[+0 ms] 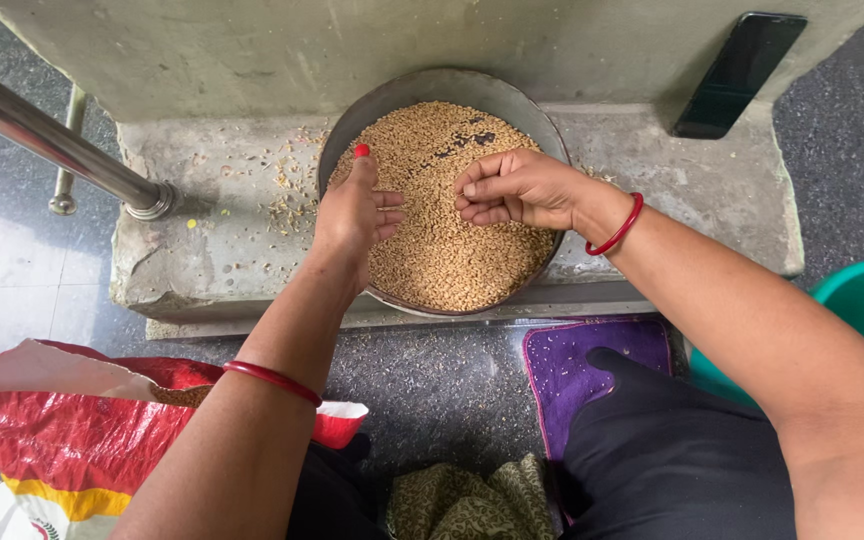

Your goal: The person sits on the floor and sorts grains in a metal sieve by hand, picking out debris and transferring the cleaned grains into a green bucket. They then pour more grains from a sack into the sieve and shake it to separate smaller particles.

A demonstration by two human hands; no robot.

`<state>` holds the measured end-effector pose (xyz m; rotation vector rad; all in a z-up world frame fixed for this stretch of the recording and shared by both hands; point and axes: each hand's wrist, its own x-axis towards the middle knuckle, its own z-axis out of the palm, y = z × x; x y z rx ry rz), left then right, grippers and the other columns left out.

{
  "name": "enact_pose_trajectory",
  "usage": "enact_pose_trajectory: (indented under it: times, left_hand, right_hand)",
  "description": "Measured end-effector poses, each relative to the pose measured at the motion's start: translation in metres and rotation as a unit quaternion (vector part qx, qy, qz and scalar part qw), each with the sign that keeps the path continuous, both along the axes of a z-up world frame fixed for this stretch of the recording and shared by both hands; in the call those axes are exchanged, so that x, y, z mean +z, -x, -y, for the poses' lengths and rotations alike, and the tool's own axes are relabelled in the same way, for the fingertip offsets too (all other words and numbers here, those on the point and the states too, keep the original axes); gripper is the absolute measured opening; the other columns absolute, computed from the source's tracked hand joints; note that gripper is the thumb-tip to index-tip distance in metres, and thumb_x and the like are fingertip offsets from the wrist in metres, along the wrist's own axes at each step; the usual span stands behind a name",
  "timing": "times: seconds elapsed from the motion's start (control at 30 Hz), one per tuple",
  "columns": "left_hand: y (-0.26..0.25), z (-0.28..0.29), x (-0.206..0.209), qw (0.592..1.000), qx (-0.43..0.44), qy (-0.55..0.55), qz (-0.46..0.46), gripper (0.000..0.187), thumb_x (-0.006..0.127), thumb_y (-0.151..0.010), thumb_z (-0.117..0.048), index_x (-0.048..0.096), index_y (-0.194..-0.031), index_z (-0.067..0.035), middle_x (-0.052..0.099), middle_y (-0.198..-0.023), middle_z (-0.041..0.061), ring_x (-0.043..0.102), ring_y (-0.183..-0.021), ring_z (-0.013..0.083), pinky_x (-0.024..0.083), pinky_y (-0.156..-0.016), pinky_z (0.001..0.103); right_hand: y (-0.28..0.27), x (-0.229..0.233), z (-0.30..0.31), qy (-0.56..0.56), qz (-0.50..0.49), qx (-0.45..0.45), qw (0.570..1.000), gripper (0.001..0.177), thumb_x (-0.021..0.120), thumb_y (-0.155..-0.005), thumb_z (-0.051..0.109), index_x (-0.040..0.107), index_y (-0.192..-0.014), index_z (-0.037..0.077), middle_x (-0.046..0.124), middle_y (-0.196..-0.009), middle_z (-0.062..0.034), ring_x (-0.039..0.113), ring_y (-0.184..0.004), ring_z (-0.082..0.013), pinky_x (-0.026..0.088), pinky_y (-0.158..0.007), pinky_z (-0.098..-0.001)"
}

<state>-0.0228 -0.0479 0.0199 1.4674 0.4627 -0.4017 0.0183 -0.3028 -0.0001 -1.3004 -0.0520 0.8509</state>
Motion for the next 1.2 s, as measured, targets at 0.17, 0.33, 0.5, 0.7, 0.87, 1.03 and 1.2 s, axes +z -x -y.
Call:
enact_pose_trajectory:
  times: [0.17, 0.33, 0.5, 0.7, 0.87, 1.03, 1.2]
  left_hand:
    - [0.008, 0.014, 0.006, 0.999, -0.032, 0.018, -0.009, 0.065, 0.037, -0.100, -0.049, 0.044, -0.144, -0.002, 0.068, -0.121, 0.017, 0.067, -0.108, 0.0266, 0.051, -0.094, 0.042]
    - [0.013, 0.030, 0.008, 0.996, -0.079, 0.027, -0.013, 0.068, 0.035, -0.102, -0.052, 0.048, -0.141, 0.002, 0.067, -0.123, 0.017, 0.066, -0.111, 0.0255, 0.050, -0.096, 0.040]
    - [0.013, 0.034, 0.008, 0.997, -0.080, 0.015, -0.016, 0.069, 0.034, -0.100, -0.055, 0.053, -0.137, 0.000, 0.068, -0.123, 0.015, 0.064, -0.111, 0.0242, 0.049, -0.096, 0.040]
    - [0.006, 0.031, 0.001, 0.996, -0.079, -0.026, -0.023, 0.067, 0.037, -0.099, -0.052, 0.054, -0.138, 0.000, 0.068, -0.123, 0.014, 0.065, -0.112, 0.0250, 0.049, -0.096, 0.041]
    - [0.002, 0.030, 0.001, 0.996, -0.080, -0.023, -0.029, 0.066, 0.037, -0.099, -0.051, 0.053, -0.138, 0.000, 0.068, -0.123, 0.014, 0.064, -0.114, 0.0253, 0.049, -0.098, 0.041]
    - [-0.002, 0.027, 0.006, 0.995, -0.089, -0.031, -0.035, 0.064, 0.035, -0.099, -0.049, 0.053, -0.139, -0.003, 0.067, -0.125, 0.014, 0.064, -0.116, 0.0246, 0.048, -0.100, 0.041]
    - [-0.003, 0.018, 0.007, 0.995, -0.083, -0.032, -0.034, 0.062, 0.036, -0.099, -0.048, 0.051, -0.140, -0.004, 0.067, -0.126, 0.013, 0.063, -0.117, 0.0235, 0.047, -0.100, 0.040]
  right_hand:
    - [0.010, 0.003, 0.010, 0.008, 0.000, -0.005, 1.000, 0.013, 0.066, -0.098, 0.005, 0.069, -0.108, -0.003, 0.075, -0.098, -0.0121, 0.075, -0.089, -0.0189, 0.064, -0.082, -0.0305]
    - [0.017, 0.000, 0.019, 0.056, 0.022, -0.044, 0.997, 0.011, 0.066, -0.097, 0.006, 0.069, -0.103, -0.002, 0.075, -0.095, -0.0103, 0.076, -0.085, -0.0168, 0.064, -0.078, -0.0290]
    - [0.017, -0.006, 0.022, 0.201, 0.129, -0.043, 0.970, 0.011, 0.068, -0.095, 0.007, 0.074, -0.099, -0.001, 0.076, -0.089, -0.0117, 0.074, -0.076, -0.0148, 0.063, -0.069, -0.0269]
    - [0.017, -0.002, 0.017, 0.442, 0.457, 0.077, 0.768, 0.011, 0.080, -0.085, 0.015, 0.082, -0.096, 0.013, 0.073, -0.090, -0.0096, 0.069, -0.085, -0.0234, 0.054, -0.079, -0.0381]
    - [0.015, -0.016, -0.004, 0.390, 0.544, 0.143, 0.729, 0.019, 0.076, -0.083, 0.011, 0.080, -0.100, 0.014, 0.070, -0.095, -0.0073, 0.068, -0.096, -0.0254, 0.054, -0.088, -0.0388]
    - [0.014, -0.020, -0.022, 0.380, 0.527, 0.209, 0.731, 0.017, 0.077, -0.083, 0.016, 0.078, -0.100, 0.013, 0.069, -0.096, -0.0047, 0.066, -0.099, -0.0240, 0.052, -0.090, -0.0391]
    - [0.010, -0.015, -0.028, 0.406, 0.522, 0.240, 0.711, 0.013, 0.078, -0.082, 0.015, 0.079, -0.095, 0.013, 0.068, -0.095, -0.0052, 0.064, -0.101, -0.0249, 0.051, -0.090, -0.0395]
